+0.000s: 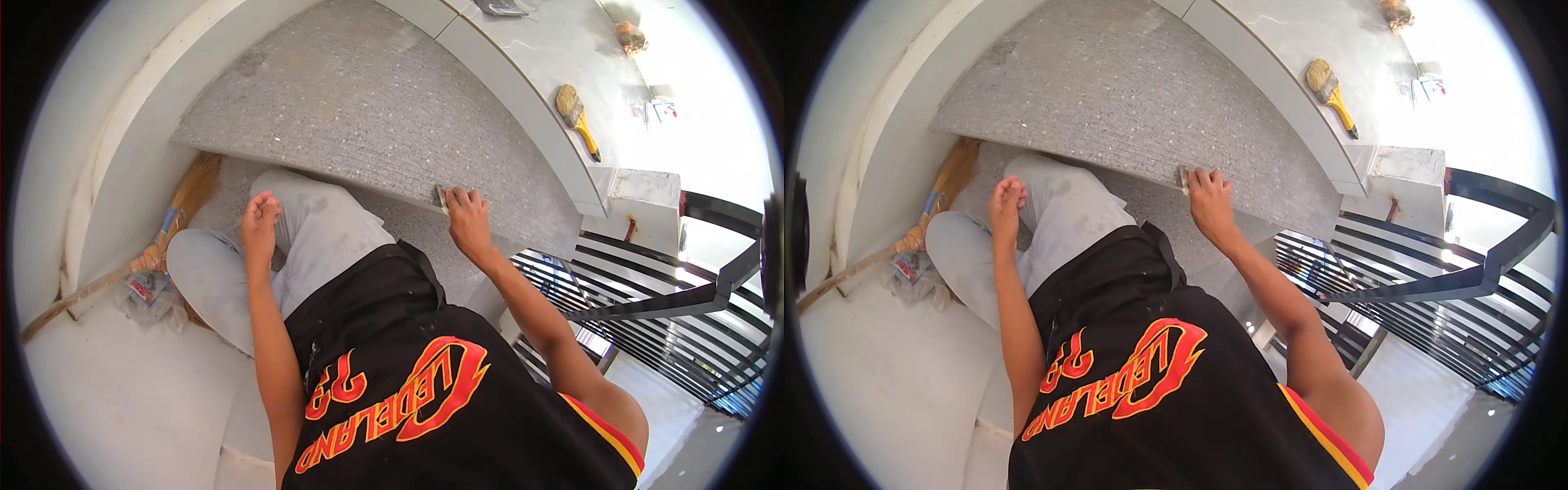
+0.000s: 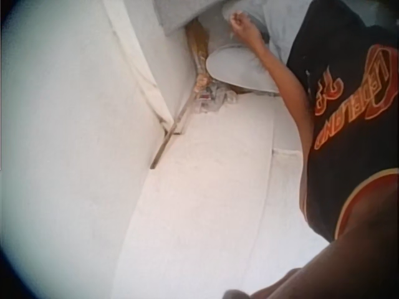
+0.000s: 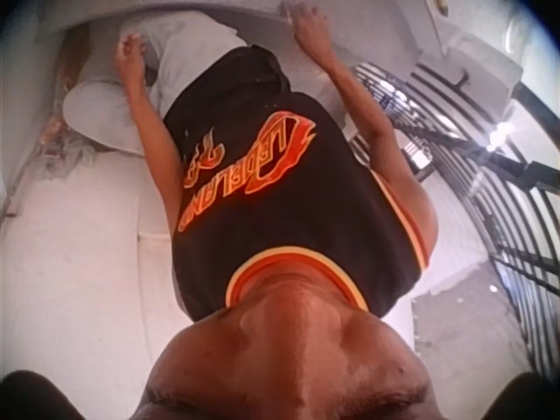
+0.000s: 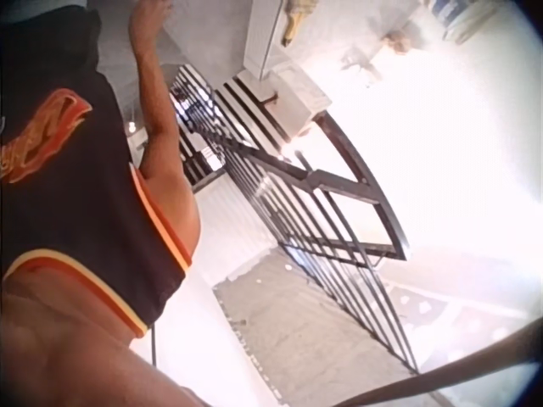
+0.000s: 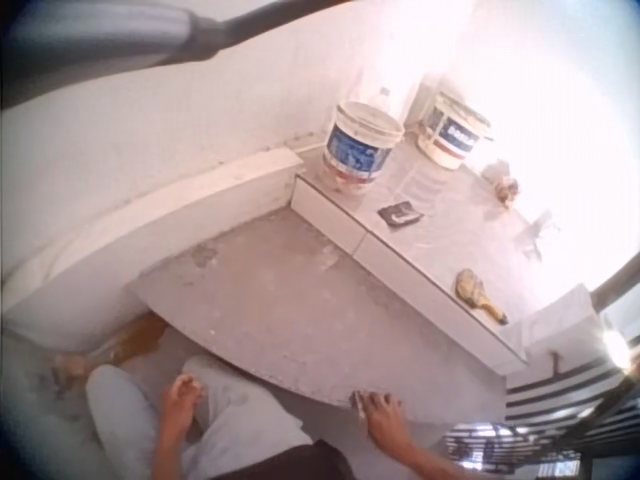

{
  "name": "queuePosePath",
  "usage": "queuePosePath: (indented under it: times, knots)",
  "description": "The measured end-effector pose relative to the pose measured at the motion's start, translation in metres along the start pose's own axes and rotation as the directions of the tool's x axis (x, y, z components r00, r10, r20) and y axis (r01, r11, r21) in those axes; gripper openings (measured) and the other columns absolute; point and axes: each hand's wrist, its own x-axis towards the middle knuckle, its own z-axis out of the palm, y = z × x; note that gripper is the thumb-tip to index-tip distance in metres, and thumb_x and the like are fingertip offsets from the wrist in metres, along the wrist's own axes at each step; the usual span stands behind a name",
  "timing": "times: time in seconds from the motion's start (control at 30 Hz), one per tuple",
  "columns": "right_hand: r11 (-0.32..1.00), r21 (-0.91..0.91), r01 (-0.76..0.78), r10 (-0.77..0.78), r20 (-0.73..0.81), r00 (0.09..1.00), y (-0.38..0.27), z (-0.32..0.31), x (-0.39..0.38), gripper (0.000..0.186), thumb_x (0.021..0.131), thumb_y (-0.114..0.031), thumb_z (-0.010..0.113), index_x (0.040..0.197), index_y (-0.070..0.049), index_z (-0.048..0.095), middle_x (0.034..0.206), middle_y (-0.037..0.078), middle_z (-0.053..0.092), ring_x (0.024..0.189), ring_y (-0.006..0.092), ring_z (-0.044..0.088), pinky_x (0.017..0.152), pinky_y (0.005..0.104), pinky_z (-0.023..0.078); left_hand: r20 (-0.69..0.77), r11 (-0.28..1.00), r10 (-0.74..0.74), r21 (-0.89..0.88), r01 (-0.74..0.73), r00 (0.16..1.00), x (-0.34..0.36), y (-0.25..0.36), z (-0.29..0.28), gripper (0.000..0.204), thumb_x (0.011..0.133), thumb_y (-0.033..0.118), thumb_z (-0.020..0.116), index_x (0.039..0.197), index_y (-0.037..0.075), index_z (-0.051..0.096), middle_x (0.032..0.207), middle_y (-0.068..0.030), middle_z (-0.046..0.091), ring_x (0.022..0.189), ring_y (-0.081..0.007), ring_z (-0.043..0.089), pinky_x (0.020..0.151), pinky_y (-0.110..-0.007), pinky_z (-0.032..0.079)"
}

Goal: Apply grout or adhesive finishing to the tiles on a staircase using a brush and trowel.

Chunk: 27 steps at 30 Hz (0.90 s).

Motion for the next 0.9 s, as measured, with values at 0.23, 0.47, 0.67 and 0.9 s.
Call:
queuePosePath:
  times: [0.23, 0.47, 0.67, 0.9]
  knots:
    - [1.000, 0.002, 0.028, -0.029, 0.015, 0.999, -0.001, -0.011, 0.002, 0.039, 0.074, -0.006, 0.052, 0.113, -0.011, 0.052, 0.101, 0.003, 0.054, 0.085, 0.0239, 0.049, 0.066, 0.0380, 0.036, 0.000, 1.000, 0.009, -0.003, -0.009, 1.000, -0.003, 0.002, -0.001, 0.031, 0.089, 0.025, 0.056, 0.108, 0.001, 0.053, 0.092, -0.0041, 0.060, 0.080, -0.0089, 0.053, 0.070, -0.022, 0.042]
    - [1.000, 0.029, -0.004, 0.003, 0.016, 1.000, 0.008, 0.002, -0.003, 0.040, 0.074, -0.005, 0.052, 0.114, -0.010, 0.053, 0.106, 0.004, 0.053, 0.087, 0.0244, 0.049, 0.067, 0.0388, 0.037, 0.016, 1.000, 0.009, 0.003, -0.009, 1.000, -0.001, 0.009, 0.004, 0.030, 0.089, 0.022, 0.056, 0.108, -0.001, 0.053, 0.091, -0.0037, 0.058, 0.080, -0.0079, 0.052, 0.070, -0.021, 0.042]
    - [0.995, 0.048, 0.086, -0.086, -0.010, 0.996, -0.003, -0.001, 0.013, 0.040, 0.074, -0.006, 0.051, 0.114, -0.006, 0.052, 0.108, 0.006, 0.053, 0.087, 0.0247, 0.049, 0.069, 0.0386, 0.038, 0.024, 1.000, 0.018, 0.000, -0.018, 1.000, -0.003, 0.006, 0.001, 0.029, 0.088, 0.019, 0.057, 0.108, -0.002, 0.053, 0.088, -0.0021, 0.056, 0.079, -0.0074, 0.050, 0.071, -0.021, 0.041]
    - [0.996, 0.022, 0.085, -0.085, -0.020, 0.996, -0.002, 0.006, 0.015, 0.038, 0.074, -0.007, 0.052, 0.112, -0.004, 0.054, 0.103, 0.006, 0.054, 0.086, 0.0246, 0.050, 0.068, 0.0377, 0.040, 0.012, 0.997, 0.054, 0.048, -0.055, 0.998, -0.002, 0.000, -0.001, 0.029, 0.088, 0.021, 0.057, 0.106, -0.001, 0.054, 0.087, -0.0021, 0.056, 0.078, -0.0076, 0.050, 0.072, -0.021, 0.041]
